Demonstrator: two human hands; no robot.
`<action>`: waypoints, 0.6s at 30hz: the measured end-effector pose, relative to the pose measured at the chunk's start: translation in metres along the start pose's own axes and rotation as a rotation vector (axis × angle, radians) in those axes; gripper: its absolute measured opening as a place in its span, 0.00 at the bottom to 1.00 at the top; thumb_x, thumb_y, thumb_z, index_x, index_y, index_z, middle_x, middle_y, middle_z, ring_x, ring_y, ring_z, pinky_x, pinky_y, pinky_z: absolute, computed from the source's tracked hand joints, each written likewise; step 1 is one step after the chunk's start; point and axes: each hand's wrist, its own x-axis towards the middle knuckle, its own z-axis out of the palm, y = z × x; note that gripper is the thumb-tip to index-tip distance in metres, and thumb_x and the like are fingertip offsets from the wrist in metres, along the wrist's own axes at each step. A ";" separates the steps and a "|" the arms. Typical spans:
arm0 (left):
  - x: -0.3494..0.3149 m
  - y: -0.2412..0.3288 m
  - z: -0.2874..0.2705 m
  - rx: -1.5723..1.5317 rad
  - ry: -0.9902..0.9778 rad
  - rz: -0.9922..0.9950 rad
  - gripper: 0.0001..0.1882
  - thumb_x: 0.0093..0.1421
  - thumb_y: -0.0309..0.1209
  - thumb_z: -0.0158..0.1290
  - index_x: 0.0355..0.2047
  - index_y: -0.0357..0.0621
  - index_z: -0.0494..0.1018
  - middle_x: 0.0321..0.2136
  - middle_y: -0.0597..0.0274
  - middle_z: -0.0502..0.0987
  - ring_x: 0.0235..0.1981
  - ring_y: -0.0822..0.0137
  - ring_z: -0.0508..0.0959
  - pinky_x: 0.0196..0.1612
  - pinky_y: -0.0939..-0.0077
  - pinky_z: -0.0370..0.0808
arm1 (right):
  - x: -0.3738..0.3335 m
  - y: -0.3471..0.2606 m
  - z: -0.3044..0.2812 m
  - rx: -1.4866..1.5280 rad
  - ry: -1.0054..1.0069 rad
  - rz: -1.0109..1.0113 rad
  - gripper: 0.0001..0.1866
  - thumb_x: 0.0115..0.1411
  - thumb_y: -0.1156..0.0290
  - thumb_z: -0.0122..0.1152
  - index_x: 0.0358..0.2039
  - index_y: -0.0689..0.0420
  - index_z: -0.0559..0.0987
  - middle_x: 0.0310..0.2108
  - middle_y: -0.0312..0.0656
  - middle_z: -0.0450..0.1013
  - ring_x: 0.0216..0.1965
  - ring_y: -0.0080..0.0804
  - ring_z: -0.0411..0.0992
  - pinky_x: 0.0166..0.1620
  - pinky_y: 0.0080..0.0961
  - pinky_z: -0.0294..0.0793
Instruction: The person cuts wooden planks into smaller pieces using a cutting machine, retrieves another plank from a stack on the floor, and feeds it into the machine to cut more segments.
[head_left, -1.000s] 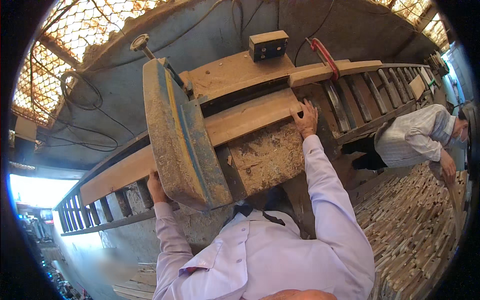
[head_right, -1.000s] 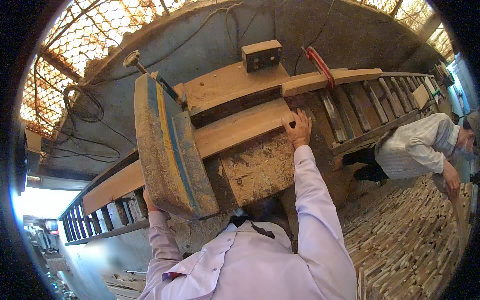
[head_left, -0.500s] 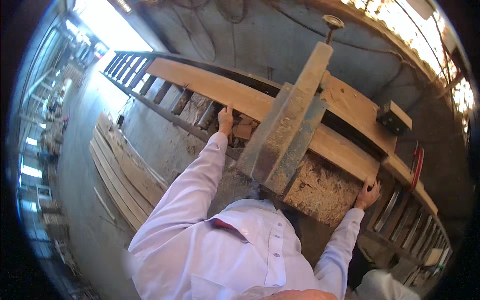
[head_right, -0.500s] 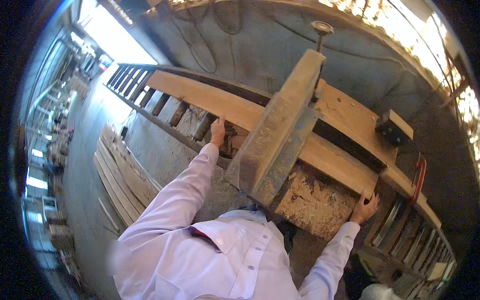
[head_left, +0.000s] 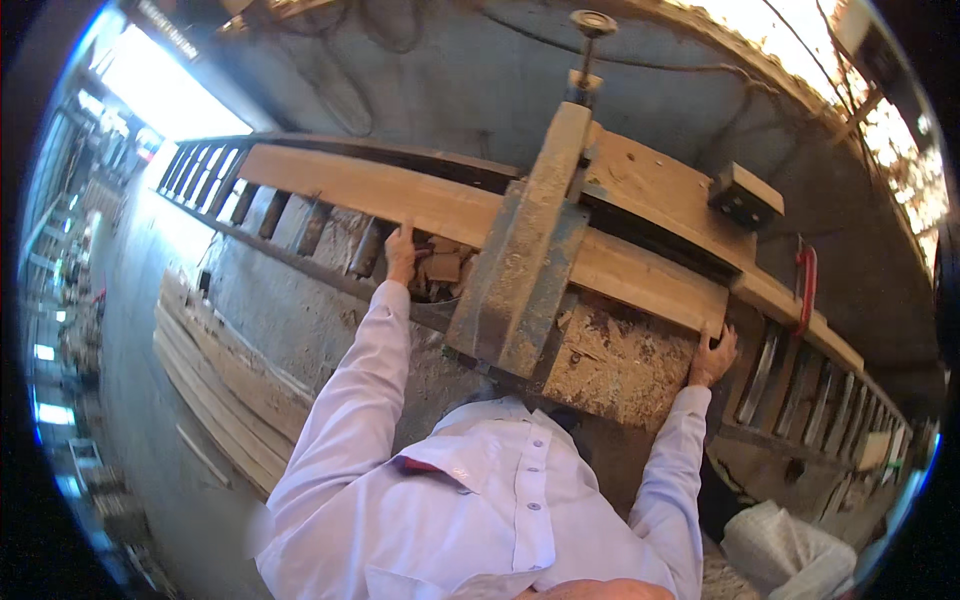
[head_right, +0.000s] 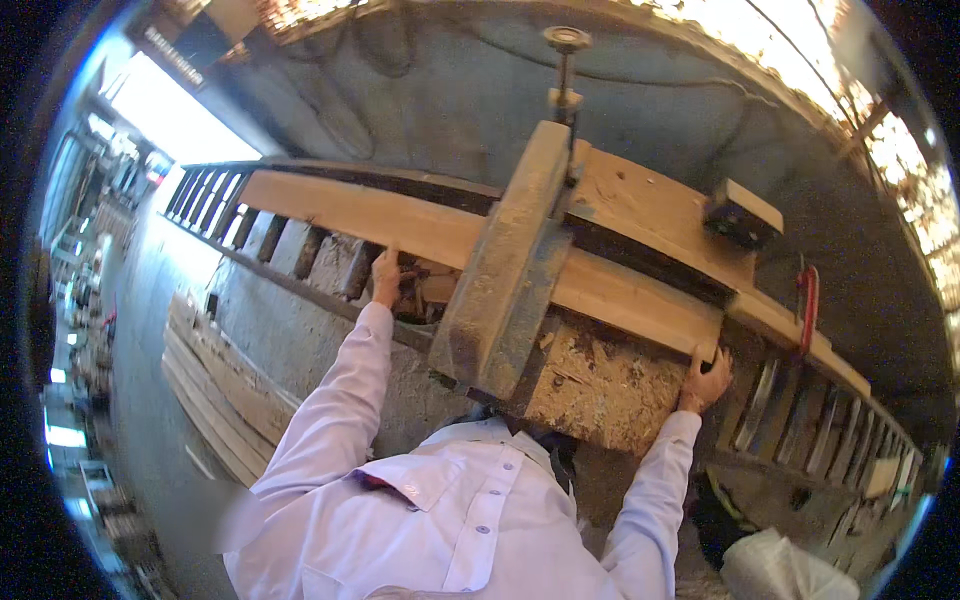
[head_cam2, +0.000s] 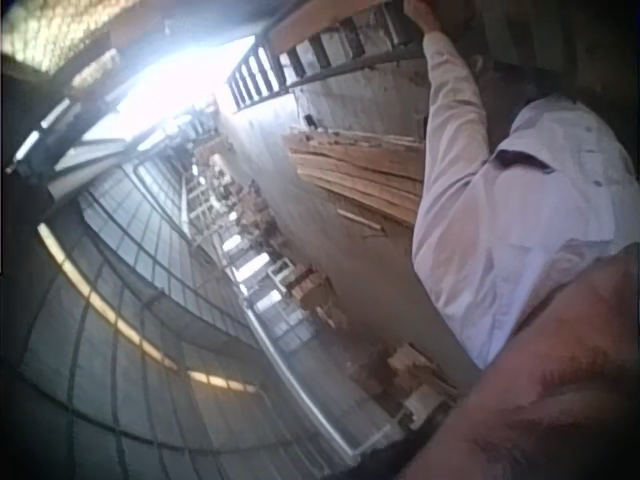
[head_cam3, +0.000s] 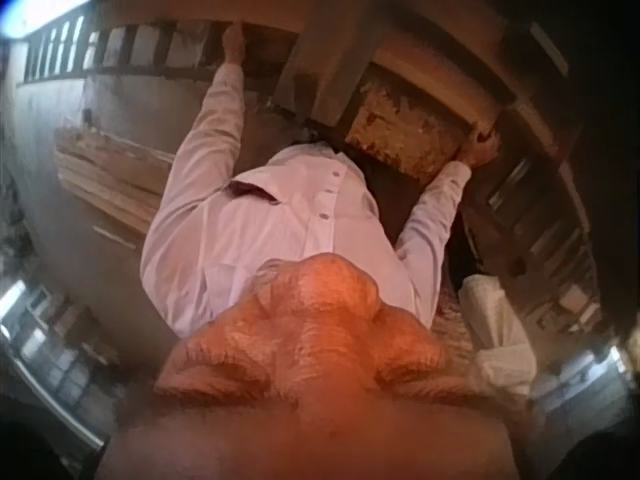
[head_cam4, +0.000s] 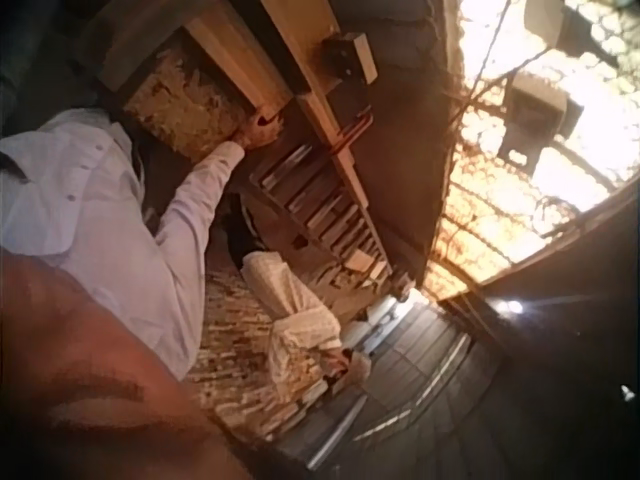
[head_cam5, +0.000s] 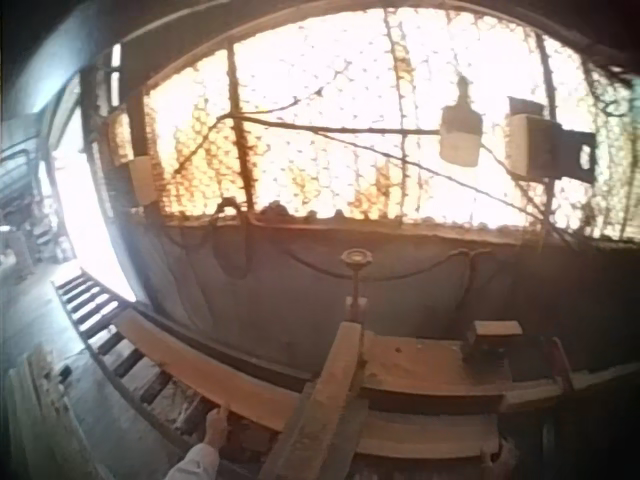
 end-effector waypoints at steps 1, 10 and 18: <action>0.002 -0.004 -0.007 -0.026 -0.018 0.012 0.28 0.66 0.53 0.52 0.44 0.35 0.72 0.35 0.54 0.80 0.24 0.61 0.83 0.22 0.72 0.80 | 0.002 -0.002 0.002 0.005 0.007 -0.027 0.34 0.60 0.42 0.59 0.57 0.57 0.75 0.65 0.49 0.65 0.68 0.47 0.58 0.71 0.46 0.47; -0.006 0.001 -0.013 0.029 -0.084 0.013 0.30 0.67 0.56 0.49 0.45 0.36 0.73 0.35 0.54 0.81 0.27 0.61 0.83 0.25 0.71 0.80 | -0.001 -0.013 0.001 -0.015 0.091 0.005 0.31 0.60 0.46 0.61 0.56 0.56 0.76 0.63 0.47 0.67 0.67 0.45 0.60 0.71 0.46 0.49; 0.008 -0.006 -0.023 0.133 -0.048 0.104 0.30 0.67 0.55 0.50 0.41 0.34 0.72 0.34 0.55 0.78 0.26 0.62 0.81 0.23 0.72 0.79 | -0.027 -0.054 -0.012 0.903 0.309 0.360 0.29 0.68 0.52 0.56 0.61 0.59 0.69 0.59 0.55 0.68 0.64 0.45 0.63 0.66 0.36 0.61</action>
